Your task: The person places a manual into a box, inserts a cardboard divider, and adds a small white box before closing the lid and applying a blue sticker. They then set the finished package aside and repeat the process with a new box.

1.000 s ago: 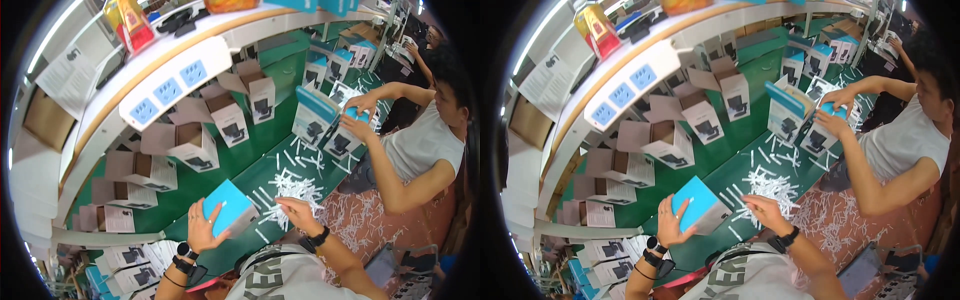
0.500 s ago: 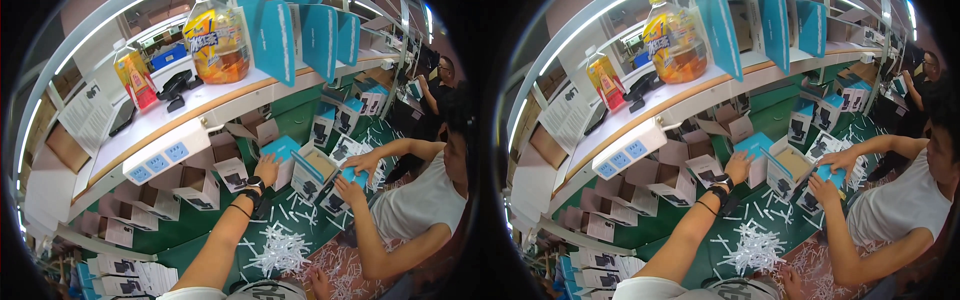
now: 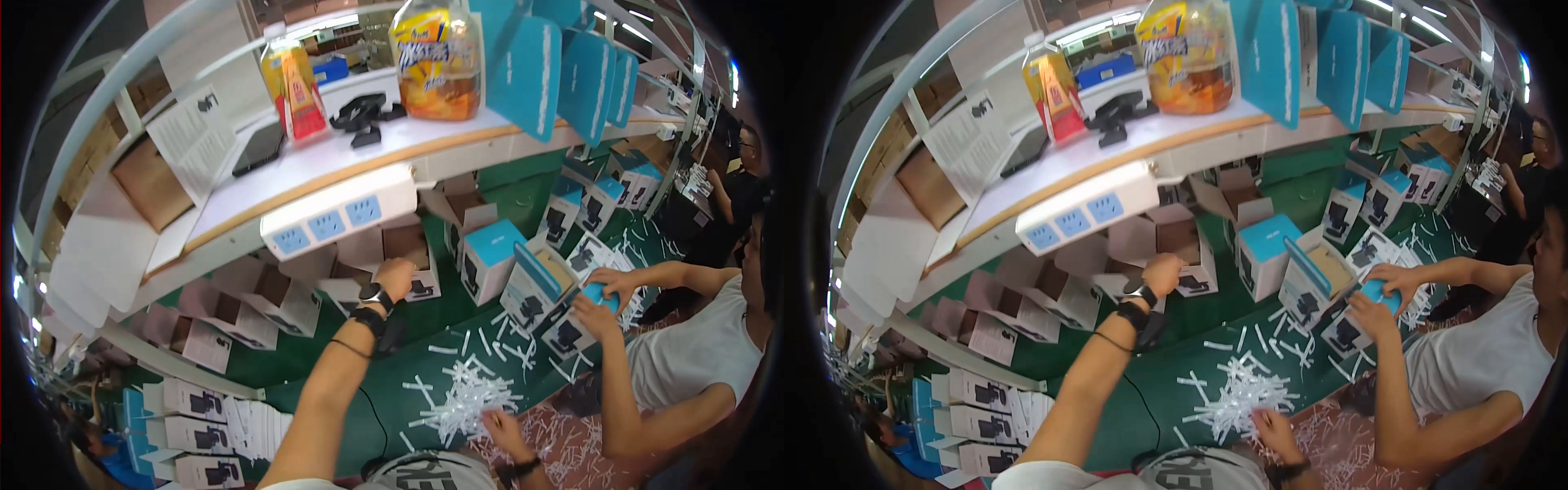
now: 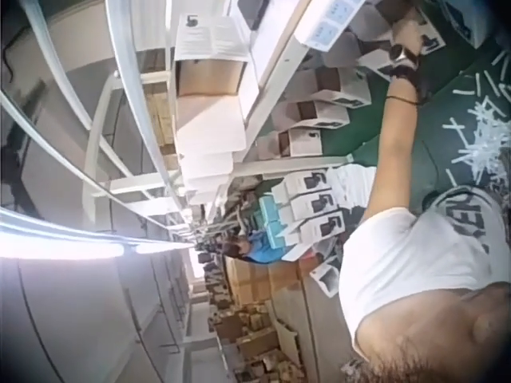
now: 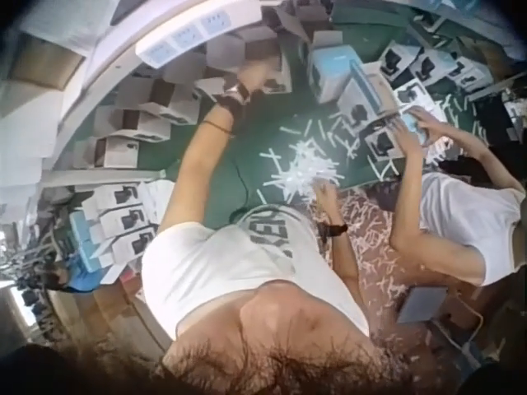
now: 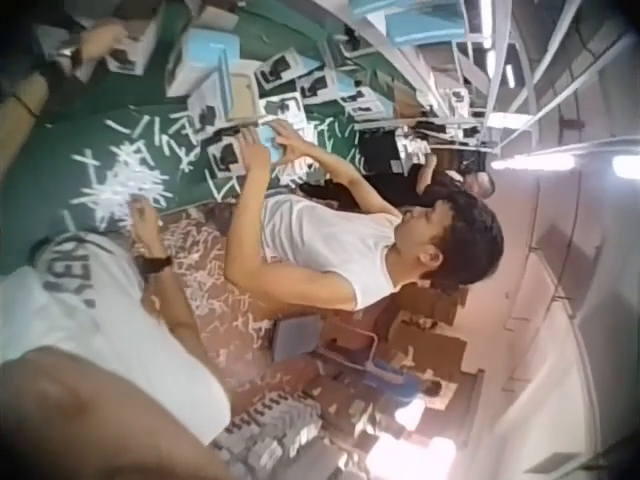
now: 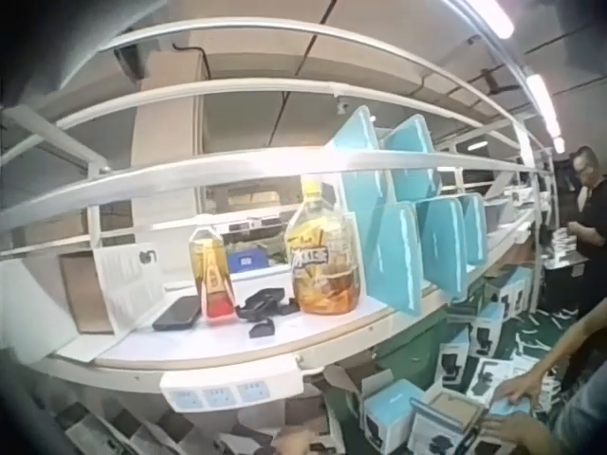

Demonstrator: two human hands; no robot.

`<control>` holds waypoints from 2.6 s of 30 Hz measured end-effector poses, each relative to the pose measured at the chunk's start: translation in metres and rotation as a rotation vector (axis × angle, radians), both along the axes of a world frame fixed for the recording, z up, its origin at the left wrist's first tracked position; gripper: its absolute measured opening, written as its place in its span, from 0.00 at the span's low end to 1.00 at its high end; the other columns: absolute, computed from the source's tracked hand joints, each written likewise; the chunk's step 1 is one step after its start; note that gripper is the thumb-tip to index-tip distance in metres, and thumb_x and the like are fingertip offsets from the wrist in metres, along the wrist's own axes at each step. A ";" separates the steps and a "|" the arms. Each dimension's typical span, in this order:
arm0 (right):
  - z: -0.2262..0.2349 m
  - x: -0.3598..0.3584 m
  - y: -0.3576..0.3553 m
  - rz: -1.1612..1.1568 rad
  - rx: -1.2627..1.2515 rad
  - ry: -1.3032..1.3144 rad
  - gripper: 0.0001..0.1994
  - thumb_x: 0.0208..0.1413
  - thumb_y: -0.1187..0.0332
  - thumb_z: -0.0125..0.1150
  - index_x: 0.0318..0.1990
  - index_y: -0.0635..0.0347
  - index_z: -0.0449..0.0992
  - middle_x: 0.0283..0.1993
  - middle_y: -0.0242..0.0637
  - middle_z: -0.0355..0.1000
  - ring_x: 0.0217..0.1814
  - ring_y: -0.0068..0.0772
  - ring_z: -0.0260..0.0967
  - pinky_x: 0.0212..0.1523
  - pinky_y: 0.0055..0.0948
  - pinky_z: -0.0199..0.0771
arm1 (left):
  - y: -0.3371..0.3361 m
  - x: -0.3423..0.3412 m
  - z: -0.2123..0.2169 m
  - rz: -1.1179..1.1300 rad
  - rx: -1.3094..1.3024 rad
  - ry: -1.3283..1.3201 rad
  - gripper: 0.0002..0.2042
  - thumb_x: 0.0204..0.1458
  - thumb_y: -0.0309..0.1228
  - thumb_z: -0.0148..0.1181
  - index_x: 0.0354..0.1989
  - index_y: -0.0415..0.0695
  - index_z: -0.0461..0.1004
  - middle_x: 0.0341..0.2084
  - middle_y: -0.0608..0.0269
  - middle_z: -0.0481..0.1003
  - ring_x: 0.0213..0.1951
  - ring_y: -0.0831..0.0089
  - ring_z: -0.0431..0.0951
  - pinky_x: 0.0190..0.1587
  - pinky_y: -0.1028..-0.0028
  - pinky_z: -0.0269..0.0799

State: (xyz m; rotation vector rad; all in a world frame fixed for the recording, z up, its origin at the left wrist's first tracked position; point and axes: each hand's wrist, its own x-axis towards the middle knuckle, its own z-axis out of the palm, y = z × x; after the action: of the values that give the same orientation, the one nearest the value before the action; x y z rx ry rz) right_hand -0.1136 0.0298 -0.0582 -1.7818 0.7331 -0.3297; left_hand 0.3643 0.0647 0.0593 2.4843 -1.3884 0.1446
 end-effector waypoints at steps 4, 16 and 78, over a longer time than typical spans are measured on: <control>0.059 0.080 -0.014 -0.153 -0.182 -0.248 0.28 0.55 0.68 0.76 0.62 0.61 0.74 0.50 0.35 0.76 0.47 0.25 0.71 0.44 0.24 0.71 | 0.091 -0.082 0.042 -0.423 -0.112 -0.043 0.16 0.48 0.20 0.58 0.43 0.48 0.85 0.40 0.64 0.83 0.55 0.61 0.78 0.63 0.51 0.68; 0.094 0.141 0.063 -0.171 -0.170 -0.159 0.24 0.56 0.71 0.71 0.59 0.63 0.72 0.51 0.29 0.71 0.41 0.16 0.66 0.40 0.19 0.67 | 0.275 -0.206 -0.040 0.239 -0.745 0.667 0.36 0.50 0.31 0.72 0.68 0.40 0.66 0.64 0.42 0.69 0.65 0.51 0.70 0.70 0.50 0.61; 0.055 0.136 0.047 0.171 0.241 -0.034 0.18 0.64 0.70 0.67 0.59 0.65 0.74 0.39 0.24 0.72 0.39 0.12 0.65 0.38 0.18 0.67 | 0.283 -0.214 -0.055 0.433 -0.802 0.619 0.41 0.54 0.28 0.67 0.75 0.34 0.52 0.67 0.41 0.63 0.64 0.49 0.68 0.67 0.56 0.63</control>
State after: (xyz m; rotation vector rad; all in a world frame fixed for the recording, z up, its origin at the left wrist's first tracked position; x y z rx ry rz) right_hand 0.0220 0.0769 -0.0032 -1.5927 0.5668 -0.1496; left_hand 0.1506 0.3476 0.0041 1.8519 -0.3997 0.0062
